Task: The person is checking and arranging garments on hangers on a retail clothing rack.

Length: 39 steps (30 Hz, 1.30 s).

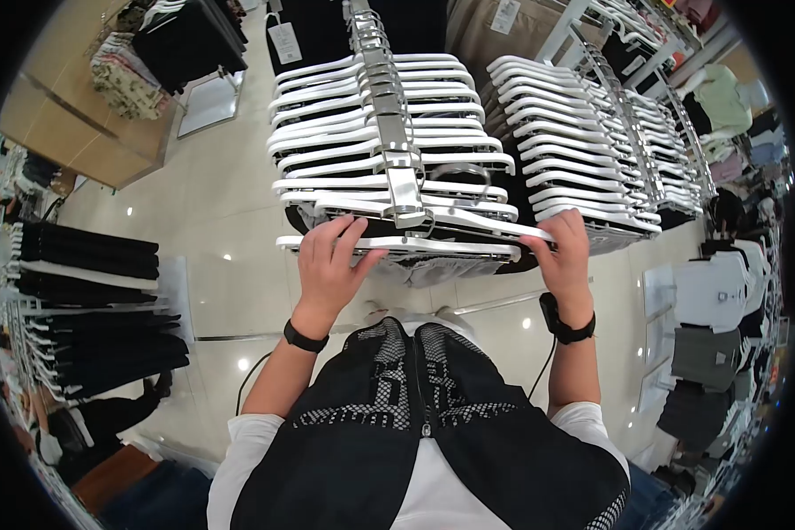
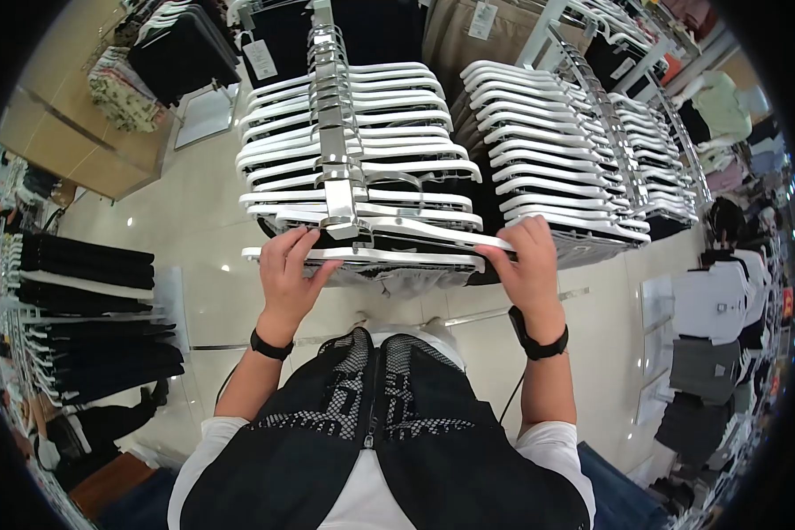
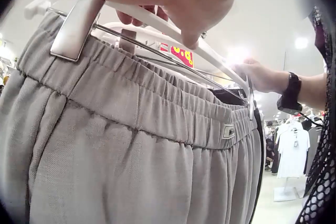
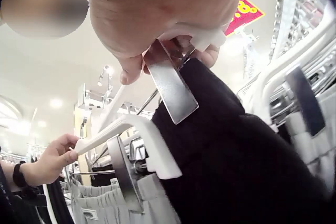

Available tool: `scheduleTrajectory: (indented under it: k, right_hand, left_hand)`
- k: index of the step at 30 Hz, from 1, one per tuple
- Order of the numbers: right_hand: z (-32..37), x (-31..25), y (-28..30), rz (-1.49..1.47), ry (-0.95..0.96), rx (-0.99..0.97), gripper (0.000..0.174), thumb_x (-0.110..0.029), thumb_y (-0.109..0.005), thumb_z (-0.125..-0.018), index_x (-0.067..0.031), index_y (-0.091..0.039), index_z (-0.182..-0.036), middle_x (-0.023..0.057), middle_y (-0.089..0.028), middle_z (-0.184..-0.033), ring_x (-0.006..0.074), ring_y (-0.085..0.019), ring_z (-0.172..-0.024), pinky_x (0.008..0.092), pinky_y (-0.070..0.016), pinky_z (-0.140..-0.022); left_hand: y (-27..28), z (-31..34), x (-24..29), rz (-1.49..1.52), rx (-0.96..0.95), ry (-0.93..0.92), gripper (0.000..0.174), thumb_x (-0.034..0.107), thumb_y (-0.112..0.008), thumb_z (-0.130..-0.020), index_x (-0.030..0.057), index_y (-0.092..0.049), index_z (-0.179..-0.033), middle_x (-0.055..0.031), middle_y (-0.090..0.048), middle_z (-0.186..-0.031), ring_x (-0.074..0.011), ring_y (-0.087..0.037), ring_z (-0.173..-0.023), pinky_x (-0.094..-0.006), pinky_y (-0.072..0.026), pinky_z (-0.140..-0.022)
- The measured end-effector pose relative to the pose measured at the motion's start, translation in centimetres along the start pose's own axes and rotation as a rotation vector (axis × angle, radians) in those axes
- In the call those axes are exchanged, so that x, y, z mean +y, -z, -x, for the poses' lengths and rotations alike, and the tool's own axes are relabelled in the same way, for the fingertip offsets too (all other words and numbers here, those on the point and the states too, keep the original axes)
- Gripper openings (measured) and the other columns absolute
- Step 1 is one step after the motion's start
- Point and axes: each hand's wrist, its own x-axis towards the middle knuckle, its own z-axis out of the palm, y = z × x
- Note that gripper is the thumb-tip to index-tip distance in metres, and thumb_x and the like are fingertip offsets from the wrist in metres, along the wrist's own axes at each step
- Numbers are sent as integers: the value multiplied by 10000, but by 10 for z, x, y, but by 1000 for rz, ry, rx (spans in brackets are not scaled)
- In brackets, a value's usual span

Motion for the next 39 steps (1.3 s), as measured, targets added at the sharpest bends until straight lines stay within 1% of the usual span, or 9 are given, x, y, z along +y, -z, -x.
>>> scheduleTrajectory:
  k: [6, 16, 21, 25, 28, 30, 34, 37, 39]
  right_hand:
    - [39, 7, 36, 44, -180, 76, 310, -220, -825, -729, -25, -591, -787, 74, -511, -761, 268, -463, -735, 370, -379, -638]
    - [104, 62, 106, 73, -274, 134, 323, -262, -803, -762, -16, -593, -775, 66, -485, -773, 231, -476, -733, 329, -377, -624]
    - [132, 103, 143, 67, -279, 128, 314, -258, -798, -768, -19, -594, -771, 66, -491, -767, 231, -477, -735, 334, -375, -627]
    - [152, 138, 170, 71, -265, 103, 308, -257, -799, -767, -24, -597, -769, 62, -500, -762, 231, -473, -734, 341, -372, -626]
    - [159, 164, 185, 77, -224, 71, 302, -252, -811, -748, -33, -605, -769, 62, -514, -752, 239, -473, -724, 354, -369, -618]
    - [161, 175, 193, 85, -157, 30, 297, -247, -822, -728, -41, -612, -769, 64, -522, -739, 248, -475, -713, 364, -369, -610]
    - [158, 178, 198, 74, 22, -69, 319, -259, -845, -667, -54, -620, -764, 60, -539, -709, 272, -483, -648, 387, -374, -568]
    - [158, 176, 195, 41, 124, -163, 324, -294, -836, -670, -67, -624, -762, 50, -535, -702, 259, -481, -633, 371, -381, -554]
    - [160, 178, 187, 20, 140, -175, 319, -308, -830, -679, -77, -626, -760, 42, -519, -702, 249, -480, -635, 356, -383, -547]
  left_hand:
    - [-2, 1, -7, 33, -24, -74, 331, 284, -830, -726, 101, -682, -958, -37, -600, -920, -257, -546, -891, -399, -425, -811]
    - [-8, 2, 9, -90, 19, 23, 327, 248, -837, -722, 123, -673, -975, -42, -596, -971, -281, -540, -965, -426, -398, -892]
    - [-25, 23, 58, -161, 183, 222, 547, 47, -661, -866, -23, -411, -1348, -173, -487, -1294, -304, -441, -1219, -434, -348, -1069]
    - [-50, 44, 113, 10, 187, 69, 489, 5, -584, -845, -9, -429, -1308, -192, -488, -1257, -326, -466, -1156, -444, -378, -1020]
    - [-78, 45, 163, 169, 196, 47, 474, 25, -632, -793, 34, -501, -1249, -145, -544, -1175, -325, -526, -1052, -442, -443, -917]
    - [-90, 35, 196, 220, 89, -21, 452, 30, -658, -763, 70, -543, -1197, -120, -582, -1129, -312, -554, -1012, -450, -452, -891]
    - [-113, -6, 260, 262, -178, -52, 427, 234, -771, -769, 94, -596, -1133, -77, -616, -1082, -281, -586, -991, -435, -465, -875]
    - [-135, -17, 278, 373, -436, -128, 350, 244, -786, -758, 72, -634, -1024, -84, -636, -1041, -283, -601, -950, -431, -474, -848]
    - [-141, -9, 284, 301, -669, -27, 323, 247, -775, -764, 80, -633, -1000, -81, -640, -1021, -277, -605, -938, -412, -474, -817]
